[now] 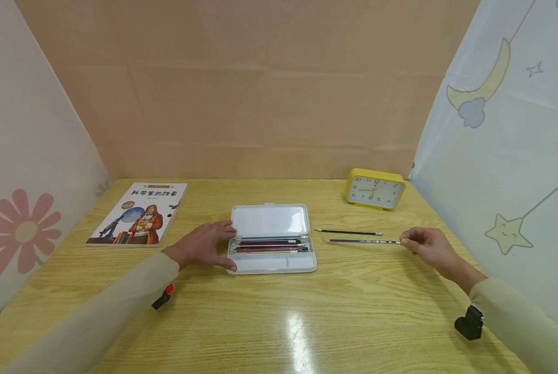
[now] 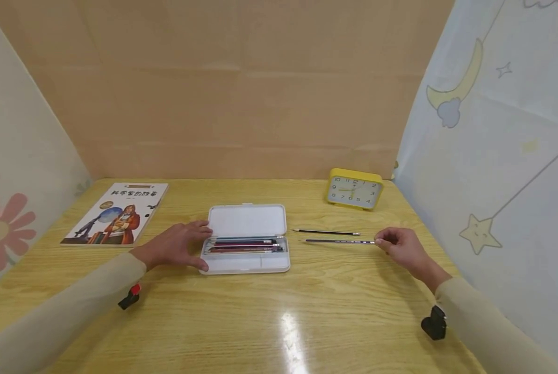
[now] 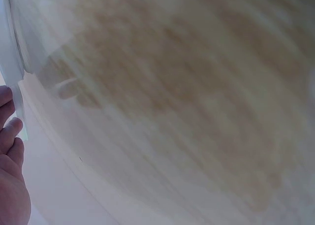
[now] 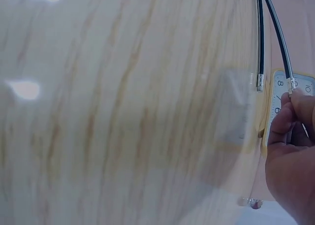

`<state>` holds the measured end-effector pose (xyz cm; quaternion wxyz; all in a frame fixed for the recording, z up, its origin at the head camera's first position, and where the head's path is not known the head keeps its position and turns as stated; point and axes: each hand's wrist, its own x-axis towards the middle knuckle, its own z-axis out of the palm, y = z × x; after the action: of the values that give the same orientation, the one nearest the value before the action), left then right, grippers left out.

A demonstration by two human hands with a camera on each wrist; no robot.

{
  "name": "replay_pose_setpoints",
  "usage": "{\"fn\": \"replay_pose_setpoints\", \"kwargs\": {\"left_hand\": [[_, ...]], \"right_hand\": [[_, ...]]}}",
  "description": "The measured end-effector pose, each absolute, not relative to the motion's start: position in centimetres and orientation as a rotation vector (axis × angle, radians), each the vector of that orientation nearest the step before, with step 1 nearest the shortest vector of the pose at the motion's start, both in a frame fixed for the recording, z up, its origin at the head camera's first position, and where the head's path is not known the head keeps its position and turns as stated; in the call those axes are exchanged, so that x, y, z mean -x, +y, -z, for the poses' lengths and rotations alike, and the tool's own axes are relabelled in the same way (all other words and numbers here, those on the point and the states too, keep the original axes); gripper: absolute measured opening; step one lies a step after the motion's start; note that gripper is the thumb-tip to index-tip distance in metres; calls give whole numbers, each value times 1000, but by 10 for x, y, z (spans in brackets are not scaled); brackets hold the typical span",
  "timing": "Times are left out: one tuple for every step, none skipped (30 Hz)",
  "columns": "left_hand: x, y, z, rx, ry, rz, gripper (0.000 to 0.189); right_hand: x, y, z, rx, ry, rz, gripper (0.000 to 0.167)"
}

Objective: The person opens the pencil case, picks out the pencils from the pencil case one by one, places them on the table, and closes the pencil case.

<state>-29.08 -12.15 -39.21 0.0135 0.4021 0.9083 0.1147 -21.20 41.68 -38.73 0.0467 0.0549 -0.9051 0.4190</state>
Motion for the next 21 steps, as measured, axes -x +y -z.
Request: {"fn": "replay_pose_setpoints", "kwargs": {"left_hand": [[291, -121, 392, -1254, 2829, -359, 96], [290, -121, 392, -1256, 2829, -358, 96], [290, -121, 392, -1255, 2830, -357, 96], [290, -121, 392, -1256, 2831, -354, 96], [290, -121, 391, -1258, 2830, -356, 96], [290, -121, 391, -1257, 2830, -358, 96], [290, -121, 392, -1256, 2829, -362, 96], [290, -121, 392, -1257, 2829, -361, 96], [290, -121, 392, -1258, 2828, -363, 96], [290, -121, 392, -1260, 2827, -367, 96], [290, -122, 393, -1261, 2827, -371, 97], [290, -122, 393, -1262, 2828, -374, 97], [290, -122, 393, -1265, 2828, -376, 97], [290, -122, 393, -1265, 2830, -376, 97], [290, -122, 393, -1264, 2830, -378, 97], [290, -122, 393, -1264, 2831, -377, 97], [290, -122, 393, -1265, 2833, -374, 97], [290, -122, 393, -1264, 2834, -370, 97], [290, -122, 393, -1266, 2836, -368, 96], [290, -122, 393, -1265, 2838, -365, 96], [290, -122, 393, -1270, 2838, -367, 96]], "right_hand": [[213, 417, 389, -170, -2759, -1283, 22], [214, 417, 390, -172, -2754, -1285, 21], [214, 416, 391, -176, -2747, -1291, 21], [215, 415, 392, -182, -2741, -1290, 20], [216, 414, 393, -188, -2735, -1289, 20], [217, 414, 394, -199, -2731, -1286, 19], [217, 413, 395, -207, -2729, -1285, 19], [218, 412, 396, -207, -2728, -1278, 18], [219, 411, 398, -211, -2729, -1272, 17], [220, 411, 399, -214, -2734, -1255, 17], [220, 411, 401, -218, -2738, -1238, 16], [221, 410, 402, -219, -2745, -1217, 15], [222, 410, 402, -217, -2752, -1195, 14], [222, 409, 403, -218, -2760, -1177, 13], [223, 409, 403, -215, -2769, -1161, 13], [223, 408, 404, -209, -2781, -1144, 13], [224, 407, 404, -202, -2789, -1130, 13], [224, 407, 404, -190, -2802, -1116, 13], [224, 406, 404, -178, -2813, -1102, 14], [225, 406, 405, -165, -2821, -1086, 14], [225, 405, 405, -152, -2828, -1067, 14]]}}
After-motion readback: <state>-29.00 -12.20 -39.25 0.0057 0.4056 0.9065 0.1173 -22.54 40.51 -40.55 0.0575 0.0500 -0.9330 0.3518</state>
